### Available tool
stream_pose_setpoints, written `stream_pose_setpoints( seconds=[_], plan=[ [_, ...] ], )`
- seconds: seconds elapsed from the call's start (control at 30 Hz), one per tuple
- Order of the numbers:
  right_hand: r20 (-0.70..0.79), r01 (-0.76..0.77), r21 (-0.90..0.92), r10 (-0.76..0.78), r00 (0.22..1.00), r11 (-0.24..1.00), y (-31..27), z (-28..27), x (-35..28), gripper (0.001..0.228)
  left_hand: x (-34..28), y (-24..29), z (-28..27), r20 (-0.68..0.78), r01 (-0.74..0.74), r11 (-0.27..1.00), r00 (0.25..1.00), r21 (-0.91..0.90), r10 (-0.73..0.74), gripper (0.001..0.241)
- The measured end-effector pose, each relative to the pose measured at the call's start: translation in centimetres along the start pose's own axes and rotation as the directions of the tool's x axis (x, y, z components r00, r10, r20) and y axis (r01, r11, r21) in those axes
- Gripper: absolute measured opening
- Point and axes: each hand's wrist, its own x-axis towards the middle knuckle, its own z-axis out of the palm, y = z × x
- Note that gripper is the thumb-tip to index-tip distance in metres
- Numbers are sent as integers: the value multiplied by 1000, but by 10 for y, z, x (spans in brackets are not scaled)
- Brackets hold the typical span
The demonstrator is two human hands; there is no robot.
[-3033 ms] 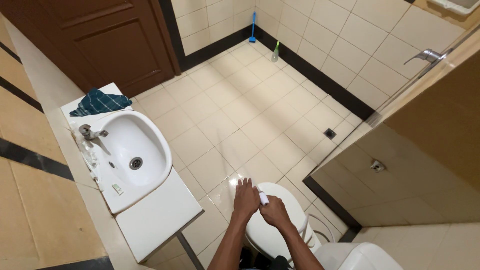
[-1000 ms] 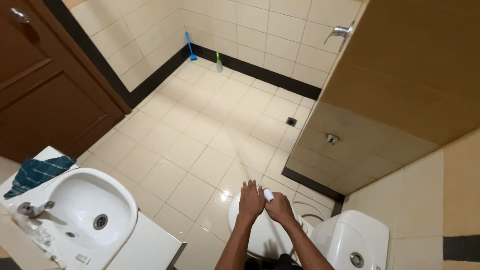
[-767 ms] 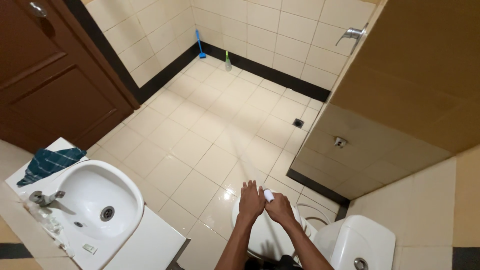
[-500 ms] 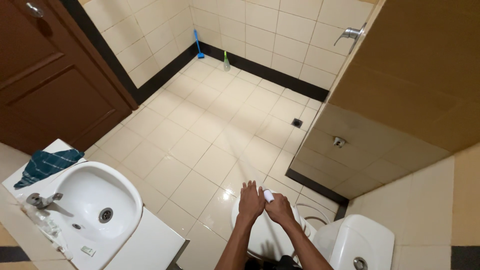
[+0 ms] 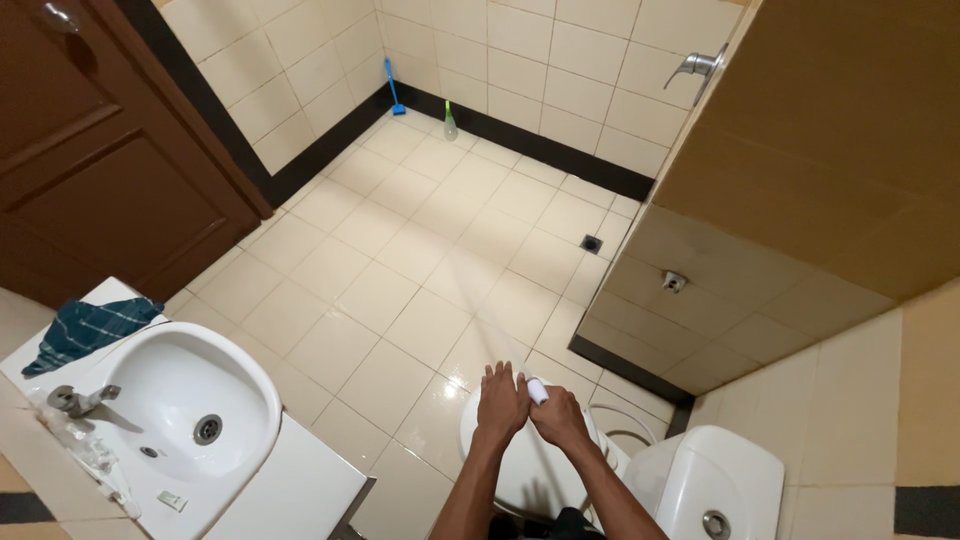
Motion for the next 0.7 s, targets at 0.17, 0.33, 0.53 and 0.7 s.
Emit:
stream_pose_setpoints(
  seconds=[0.17, 0.33, 0.53, 0.7],
  plan=[
    [-2, 7, 24, -6, 1000, 1000, -2, -5, -4, 29, -2, 3, 1, 17, 24, 999, 1000, -23, -24, 62],
    [-22, 51, 19, -51, 998, 999, -4, -9, -2, 27, 0, 4, 1, 18, 22, 1000, 1000, -6, -22, 62],
    [18, 31, 5, -31, 999, 1000, -6, -4, -5, 29, -8, -1, -1, -12, 49, 998, 999, -28, -50, 61],
    [31, 7, -13, -7, 1000, 1000, 2, 5, 1, 32, -8, -8, 2, -14, 48, 999, 999, -15, -48, 62]
  ],
)
